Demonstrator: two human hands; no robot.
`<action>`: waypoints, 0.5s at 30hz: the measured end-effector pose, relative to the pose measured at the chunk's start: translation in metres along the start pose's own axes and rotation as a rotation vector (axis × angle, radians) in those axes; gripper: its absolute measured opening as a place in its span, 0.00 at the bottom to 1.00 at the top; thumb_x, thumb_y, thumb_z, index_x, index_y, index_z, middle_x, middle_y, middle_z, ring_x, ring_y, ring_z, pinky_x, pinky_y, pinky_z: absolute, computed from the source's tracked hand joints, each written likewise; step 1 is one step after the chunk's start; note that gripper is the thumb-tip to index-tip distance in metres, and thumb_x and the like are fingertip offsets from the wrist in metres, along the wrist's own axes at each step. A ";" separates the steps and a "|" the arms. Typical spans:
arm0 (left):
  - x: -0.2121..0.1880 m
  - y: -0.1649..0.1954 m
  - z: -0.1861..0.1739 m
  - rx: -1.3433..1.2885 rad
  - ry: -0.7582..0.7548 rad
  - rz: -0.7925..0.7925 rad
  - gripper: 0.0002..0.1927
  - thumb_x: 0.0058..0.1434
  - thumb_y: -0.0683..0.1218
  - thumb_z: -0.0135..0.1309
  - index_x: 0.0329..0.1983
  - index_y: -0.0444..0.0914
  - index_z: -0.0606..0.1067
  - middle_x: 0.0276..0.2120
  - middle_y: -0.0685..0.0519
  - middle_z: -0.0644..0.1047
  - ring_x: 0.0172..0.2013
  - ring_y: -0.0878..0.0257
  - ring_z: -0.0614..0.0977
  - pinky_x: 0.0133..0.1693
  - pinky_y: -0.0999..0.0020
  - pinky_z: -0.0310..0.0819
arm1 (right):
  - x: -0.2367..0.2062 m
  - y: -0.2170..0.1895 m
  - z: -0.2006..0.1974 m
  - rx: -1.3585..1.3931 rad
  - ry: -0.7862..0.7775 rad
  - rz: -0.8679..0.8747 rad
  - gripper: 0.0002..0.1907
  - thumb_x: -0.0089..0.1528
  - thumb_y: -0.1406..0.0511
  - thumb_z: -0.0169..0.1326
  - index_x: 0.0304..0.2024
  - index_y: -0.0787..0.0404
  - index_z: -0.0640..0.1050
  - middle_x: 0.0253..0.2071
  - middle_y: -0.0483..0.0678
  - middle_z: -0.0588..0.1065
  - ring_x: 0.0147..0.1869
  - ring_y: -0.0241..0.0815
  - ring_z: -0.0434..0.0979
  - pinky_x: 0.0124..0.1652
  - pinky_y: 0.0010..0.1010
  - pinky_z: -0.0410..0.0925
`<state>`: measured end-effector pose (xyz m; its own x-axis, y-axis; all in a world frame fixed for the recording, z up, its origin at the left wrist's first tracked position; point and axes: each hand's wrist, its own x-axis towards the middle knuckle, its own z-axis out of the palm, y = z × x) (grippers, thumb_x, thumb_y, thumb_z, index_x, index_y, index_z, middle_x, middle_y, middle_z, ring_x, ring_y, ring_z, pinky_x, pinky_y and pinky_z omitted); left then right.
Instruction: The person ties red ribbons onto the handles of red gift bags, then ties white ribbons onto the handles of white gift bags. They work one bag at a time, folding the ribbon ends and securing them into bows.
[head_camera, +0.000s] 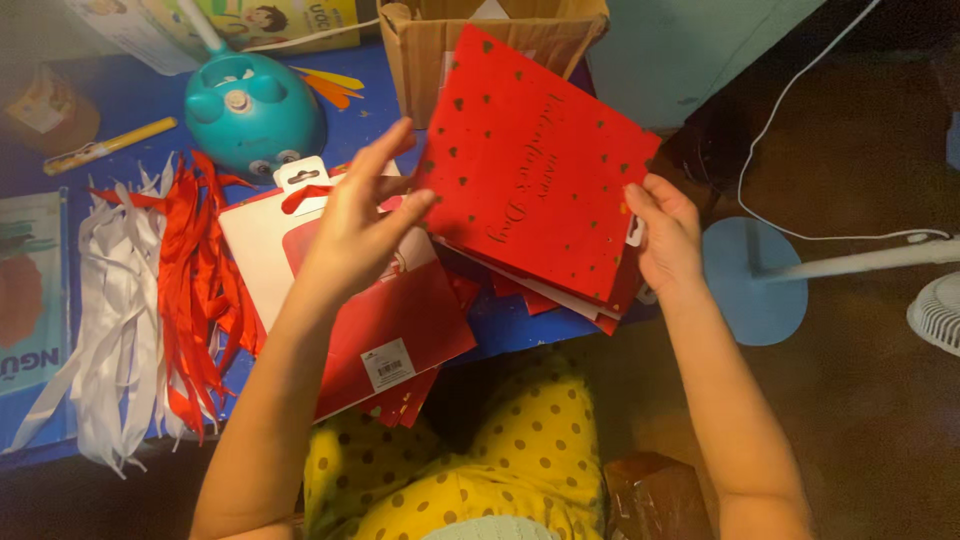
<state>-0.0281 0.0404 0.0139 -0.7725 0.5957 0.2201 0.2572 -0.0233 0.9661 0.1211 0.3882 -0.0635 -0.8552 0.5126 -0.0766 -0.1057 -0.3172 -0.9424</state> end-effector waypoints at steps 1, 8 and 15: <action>0.000 -0.001 0.011 0.092 -0.047 0.029 0.35 0.66 0.43 0.58 0.73 0.34 0.59 0.68 0.41 0.67 0.63 0.53 0.77 0.60 0.62 0.73 | -0.004 -0.001 -0.013 -0.033 0.038 0.009 0.12 0.69 0.70 0.55 0.55 0.66 0.76 0.47 0.46 0.78 0.48 0.33 0.78 0.49 0.26 0.71; -0.017 -0.012 0.066 0.515 -0.328 0.126 0.34 0.62 0.49 0.60 0.70 0.36 0.64 0.71 0.33 0.58 0.71 0.38 0.56 0.68 0.48 0.52 | -0.023 0.007 -0.043 -0.571 0.266 -0.218 0.23 0.66 0.70 0.53 0.65 0.66 0.70 0.62 0.50 0.71 0.62 0.38 0.71 0.58 0.29 0.68; -0.045 -0.014 0.064 0.789 -0.361 0.042 0.38 0.58 0.53 0.63 0.68 0.34 0.64 0.68 0.34 0.60 0.71 0.37 0.55 0.65 0.36 0.49 | -0.027 0.002 0.039 -1.071 0.033 -0.597 0.16 0.66 0.72 0.56 0.57 0.61 0.79 0.58 0.50 0.74 0.65 0.49 0.69 0.64 0.38 0.63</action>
<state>0.0397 0.0650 -0.0182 -0.5563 0.8282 0.0681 0.7123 0.4330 0.5524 0.1242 0.3431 -0.0509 -0.8006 0.3777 0.4651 0.0072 0.7822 -0.6229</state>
